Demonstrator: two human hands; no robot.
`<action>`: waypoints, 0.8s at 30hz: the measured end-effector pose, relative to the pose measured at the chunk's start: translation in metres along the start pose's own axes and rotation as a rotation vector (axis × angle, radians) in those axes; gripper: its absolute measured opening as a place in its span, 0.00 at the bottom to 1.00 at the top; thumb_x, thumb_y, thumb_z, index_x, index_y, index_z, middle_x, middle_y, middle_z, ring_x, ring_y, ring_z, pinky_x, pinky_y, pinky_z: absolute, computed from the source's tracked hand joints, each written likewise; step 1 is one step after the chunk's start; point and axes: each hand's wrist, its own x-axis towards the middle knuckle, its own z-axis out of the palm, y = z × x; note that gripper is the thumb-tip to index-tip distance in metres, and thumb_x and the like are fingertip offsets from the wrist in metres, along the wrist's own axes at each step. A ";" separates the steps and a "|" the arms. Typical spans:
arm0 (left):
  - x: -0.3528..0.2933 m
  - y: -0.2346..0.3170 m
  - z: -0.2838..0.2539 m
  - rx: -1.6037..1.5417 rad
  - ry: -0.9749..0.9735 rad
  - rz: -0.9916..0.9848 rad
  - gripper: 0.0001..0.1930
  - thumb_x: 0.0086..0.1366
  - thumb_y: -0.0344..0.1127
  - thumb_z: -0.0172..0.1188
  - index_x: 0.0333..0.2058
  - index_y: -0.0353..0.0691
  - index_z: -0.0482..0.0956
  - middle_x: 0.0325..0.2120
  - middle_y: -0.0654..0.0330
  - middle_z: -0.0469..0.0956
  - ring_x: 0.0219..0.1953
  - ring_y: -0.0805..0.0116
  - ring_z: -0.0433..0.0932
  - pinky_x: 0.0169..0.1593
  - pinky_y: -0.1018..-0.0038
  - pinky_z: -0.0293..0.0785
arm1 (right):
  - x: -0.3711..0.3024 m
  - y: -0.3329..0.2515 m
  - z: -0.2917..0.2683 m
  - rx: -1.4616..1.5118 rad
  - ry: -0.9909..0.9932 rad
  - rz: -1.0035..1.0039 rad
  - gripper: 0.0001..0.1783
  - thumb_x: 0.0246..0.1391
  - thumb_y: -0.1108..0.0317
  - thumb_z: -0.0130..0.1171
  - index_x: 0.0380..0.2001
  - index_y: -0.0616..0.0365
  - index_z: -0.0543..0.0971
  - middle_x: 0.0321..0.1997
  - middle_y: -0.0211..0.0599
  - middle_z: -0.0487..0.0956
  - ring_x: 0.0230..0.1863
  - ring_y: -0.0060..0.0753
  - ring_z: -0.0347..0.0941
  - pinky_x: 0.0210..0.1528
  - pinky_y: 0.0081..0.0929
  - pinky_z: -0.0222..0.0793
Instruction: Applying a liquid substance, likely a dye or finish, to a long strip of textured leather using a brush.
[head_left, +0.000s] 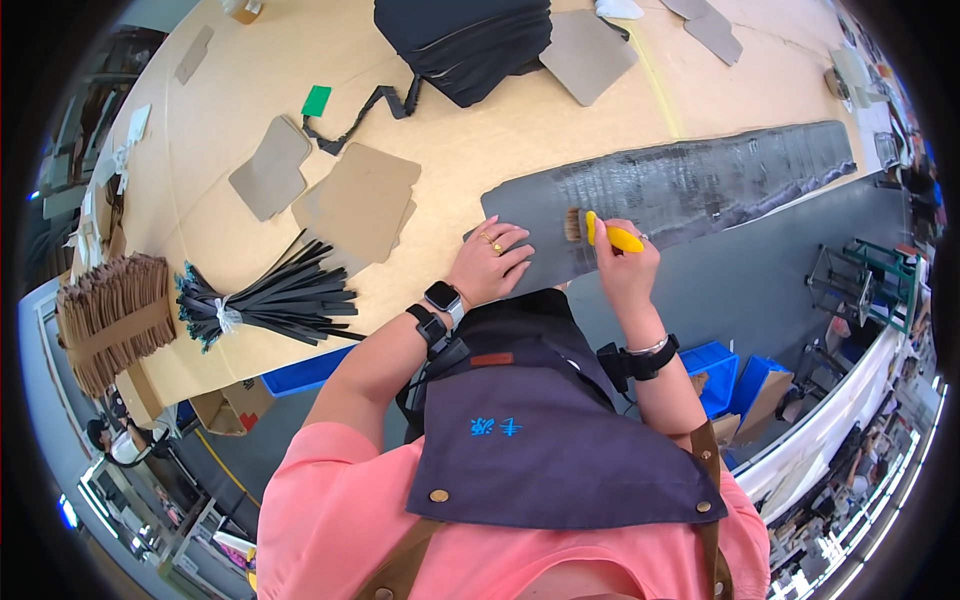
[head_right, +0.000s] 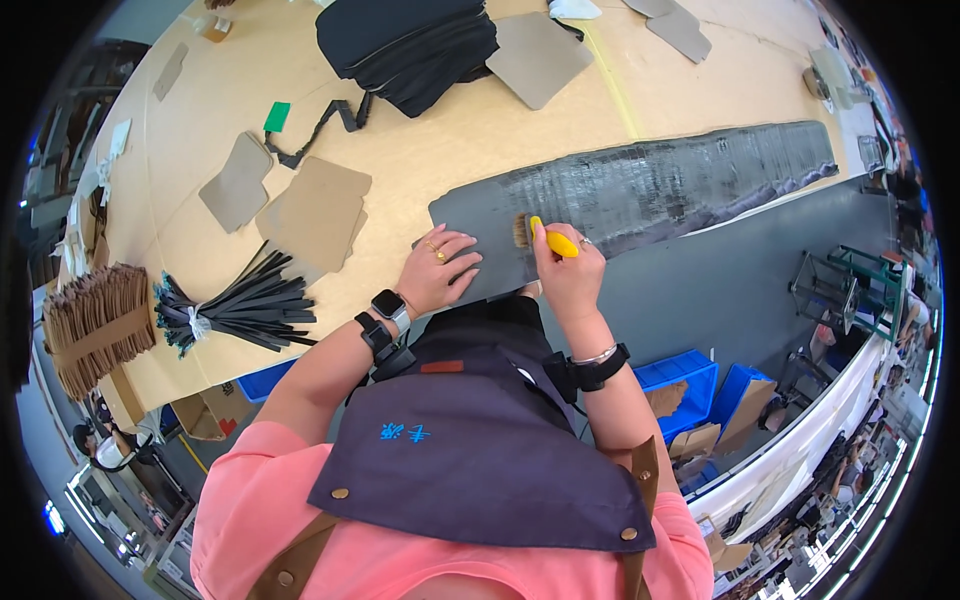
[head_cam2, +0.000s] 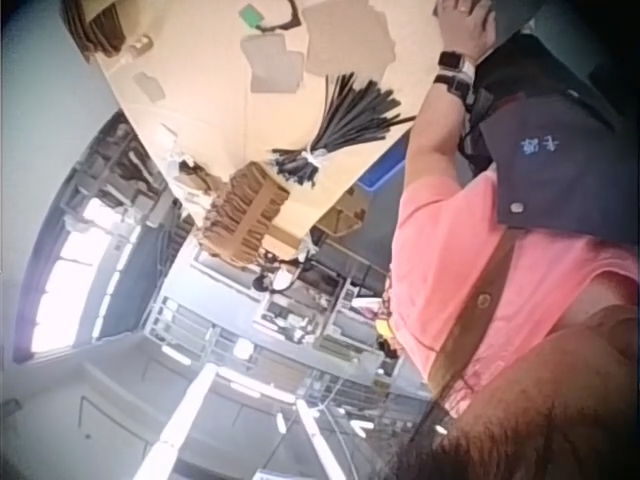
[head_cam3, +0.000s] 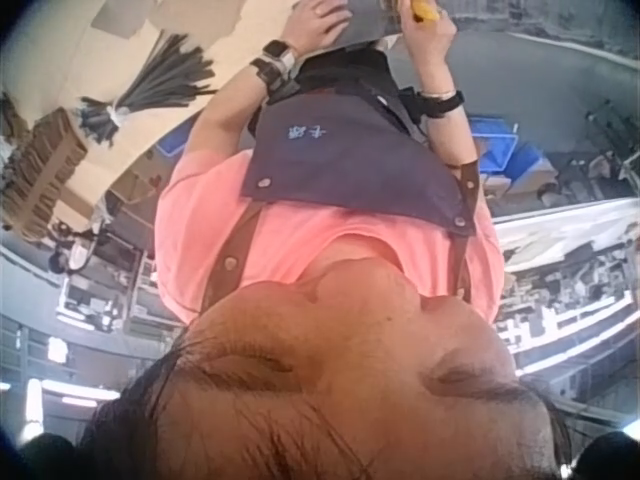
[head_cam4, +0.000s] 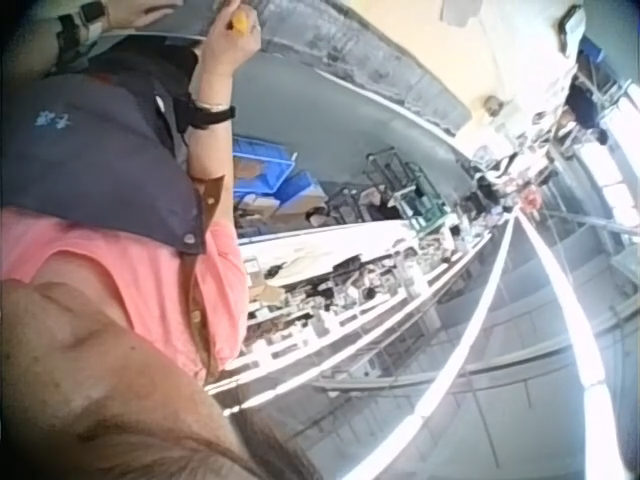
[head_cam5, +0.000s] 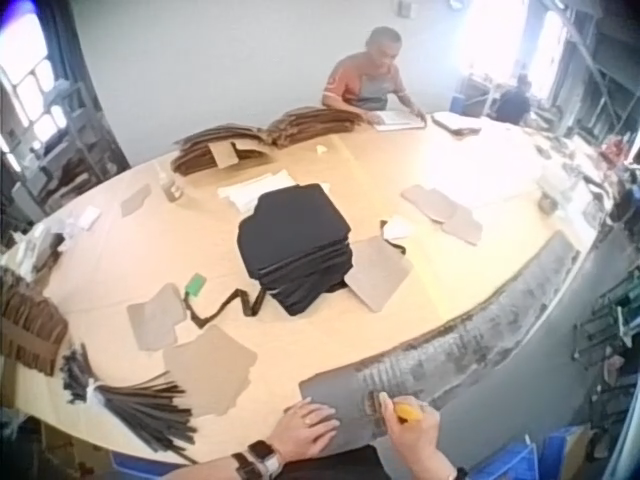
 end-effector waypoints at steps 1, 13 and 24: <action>-0.001 0.000 0.000 -0.006 0.003 -0.003 0.10 0.55 0.35 0.67 0.37 0.48 0.82 0.46 0.64 0.77 0.52 0.63 0.74 0.62 0.55 0.67 | 0.002 -0.003 0.000 -0.069 0.051 -0.101 0.07 0.53 0.70 0.66 0.25 0.59 0.78 0.22 0.37 0.78 0.19 0.37 0.74 0.23 0.29 0.68; -0.004 -0.003 0.002 -0.019 0.028 0.007 0.10 0.54 0.35 0.67 0.37 0.48 0.82 0.46 0.64 0.77 0.52 0.63 0.74 0.62 0.56 0.67 | 0.019 -0.014 0.009 -0.022 0.059 -0.072 0.08 0.54 0.67 0.66 0.26 0.57 0.78 0.18 0.39 0.76 0.18 0.39 0.73 0.22 0.32 0.67; -0.004 -0.003 0.005 -0.022 0.035 0.017 0.10 0.54 0.35 0.67 0.36 0.48 0.82 0.46 0.64 0.77 0.52 0.64 0.74 0.62 0.56 0.67 | -0.010 -0.024 0.003 0.047 -0.108 -0.025 0.08 0.53 0.70 0.66 0.26 0.57 0.77 0.20 0.39 0.77 0.19 0.41 0.74 0.23 0.33 0.68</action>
